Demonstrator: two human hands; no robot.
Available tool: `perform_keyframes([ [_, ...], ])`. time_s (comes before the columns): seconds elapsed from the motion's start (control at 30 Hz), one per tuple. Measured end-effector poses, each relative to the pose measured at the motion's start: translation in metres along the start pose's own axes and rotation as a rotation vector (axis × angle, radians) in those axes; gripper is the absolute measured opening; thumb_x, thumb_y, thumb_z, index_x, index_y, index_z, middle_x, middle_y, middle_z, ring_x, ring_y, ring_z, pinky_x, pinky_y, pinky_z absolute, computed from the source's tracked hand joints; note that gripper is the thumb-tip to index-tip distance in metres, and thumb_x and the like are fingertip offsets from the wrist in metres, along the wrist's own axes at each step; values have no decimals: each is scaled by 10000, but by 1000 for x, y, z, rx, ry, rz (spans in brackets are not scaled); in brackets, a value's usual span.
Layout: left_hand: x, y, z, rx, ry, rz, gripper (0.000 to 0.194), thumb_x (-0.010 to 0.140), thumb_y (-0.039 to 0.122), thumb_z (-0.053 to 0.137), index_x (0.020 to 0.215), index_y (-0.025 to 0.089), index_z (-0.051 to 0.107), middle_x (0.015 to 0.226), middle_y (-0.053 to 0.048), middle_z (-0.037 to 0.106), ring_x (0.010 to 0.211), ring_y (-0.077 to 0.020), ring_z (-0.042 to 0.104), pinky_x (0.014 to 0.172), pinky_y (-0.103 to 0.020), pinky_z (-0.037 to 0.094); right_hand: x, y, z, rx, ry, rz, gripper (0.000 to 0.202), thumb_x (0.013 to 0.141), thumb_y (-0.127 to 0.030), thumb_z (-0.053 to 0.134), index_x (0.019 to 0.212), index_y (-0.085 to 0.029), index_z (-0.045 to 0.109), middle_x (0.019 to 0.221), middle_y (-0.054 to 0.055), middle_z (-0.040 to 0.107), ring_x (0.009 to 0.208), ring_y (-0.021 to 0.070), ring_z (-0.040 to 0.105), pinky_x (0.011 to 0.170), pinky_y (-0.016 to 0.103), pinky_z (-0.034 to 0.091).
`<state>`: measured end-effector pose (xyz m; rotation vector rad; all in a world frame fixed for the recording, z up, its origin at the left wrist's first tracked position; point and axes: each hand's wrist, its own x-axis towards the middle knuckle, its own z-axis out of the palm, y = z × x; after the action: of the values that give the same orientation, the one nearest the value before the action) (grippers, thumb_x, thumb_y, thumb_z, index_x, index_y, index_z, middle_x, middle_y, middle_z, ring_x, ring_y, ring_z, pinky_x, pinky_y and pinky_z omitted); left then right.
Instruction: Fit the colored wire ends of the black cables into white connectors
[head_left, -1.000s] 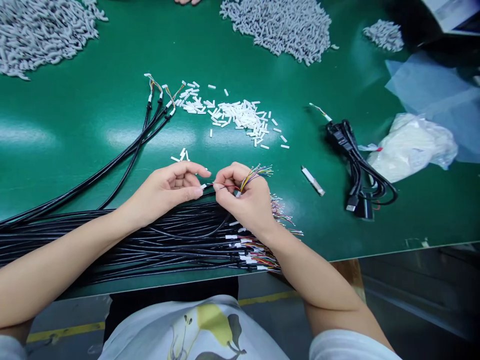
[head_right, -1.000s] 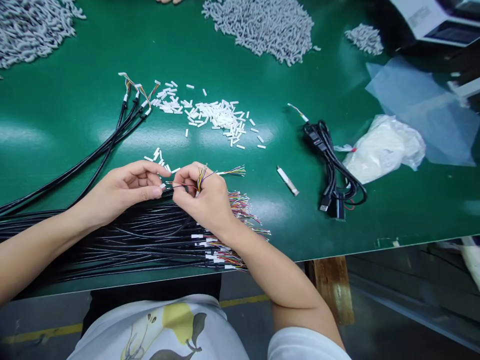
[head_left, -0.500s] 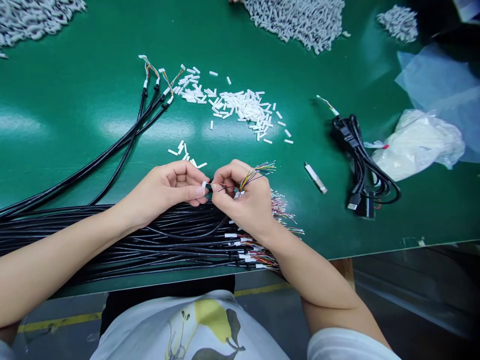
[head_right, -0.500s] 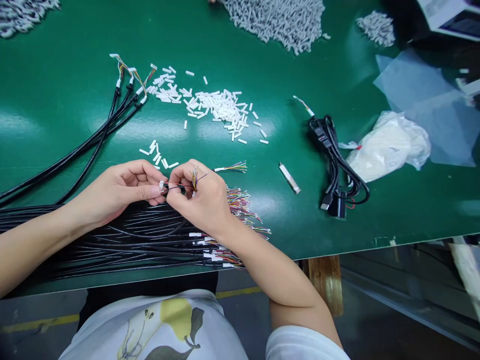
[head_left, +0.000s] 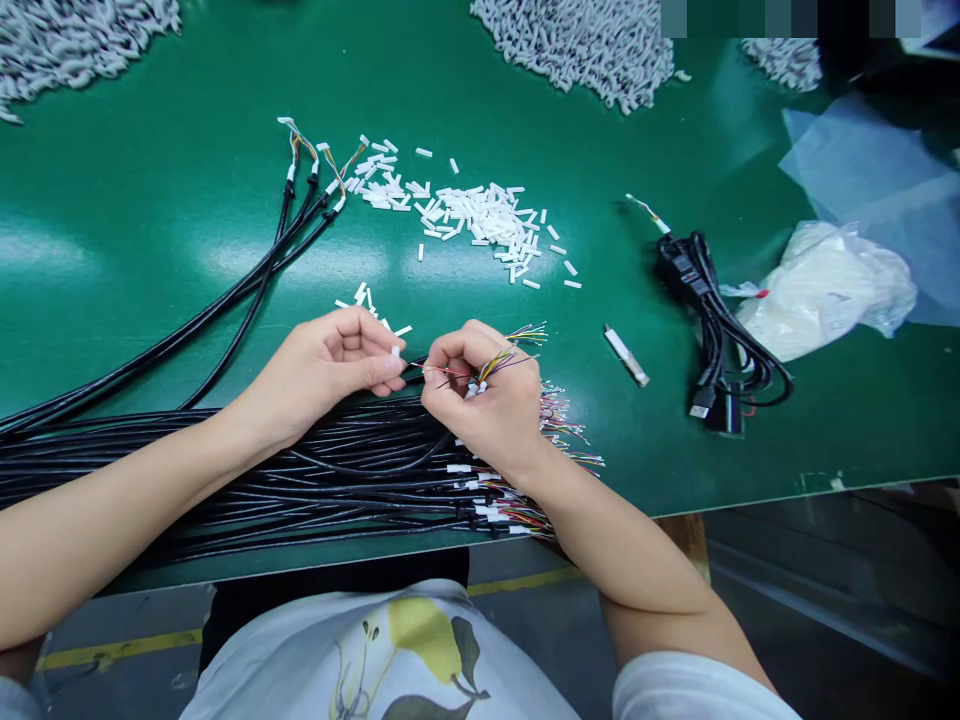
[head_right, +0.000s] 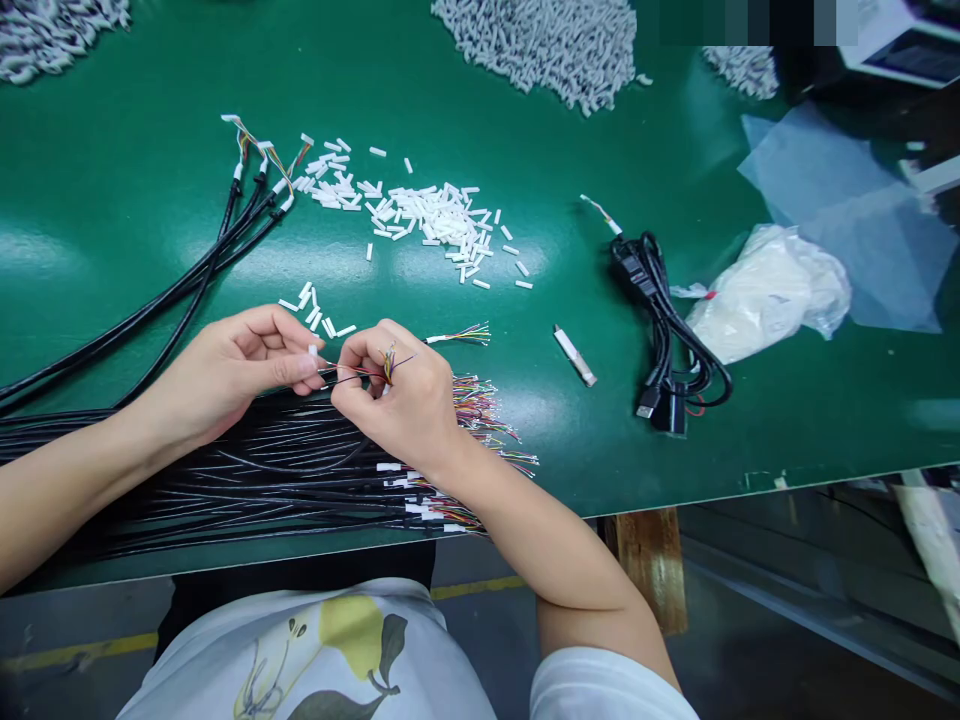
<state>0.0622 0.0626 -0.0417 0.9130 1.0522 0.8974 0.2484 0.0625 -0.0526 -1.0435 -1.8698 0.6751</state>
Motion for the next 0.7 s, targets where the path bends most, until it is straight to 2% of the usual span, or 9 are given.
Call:
perform_keyframes([
  [0.07,0,0,-1,-12,19,9,166,717,128,863,791,151,716,664,23,725,636,-92,702,601,-168,562,0,-1,0,-1,17,-1,159,758,-55,563,684,-196,564,643,-62,467,548,64,424,546,220,355],
  [0.23,-2,-2,-2,13,-58,-37,137,755,160,852,827,163,736,689,20,740,656,-83,709,621,-156,566,1,0,1,2,5,7,141,780,-85,577,691,-194,573,641,-62,467,553,68,420,543,222,354],
  [0.43,-2,-4,-2,12,-88,-60,119,772,156,832,831,161,729,687,12,750,657,-90,714,623,-164,572,0,1,1,0,-10,13,139,775,-79,575,698,-195,577,646,-63,470,559,70,430,556,227,357],
  [0.7,-4,2,3,98,-70,-61,124,747,150,825,816,149,722,667,1,747,641,-116,707,641,-222,585,-1,4,2,-20,-22,-22,130,776,-85,573,718,-200,583,653,-63,487,568,76,435,567,230,357],
])
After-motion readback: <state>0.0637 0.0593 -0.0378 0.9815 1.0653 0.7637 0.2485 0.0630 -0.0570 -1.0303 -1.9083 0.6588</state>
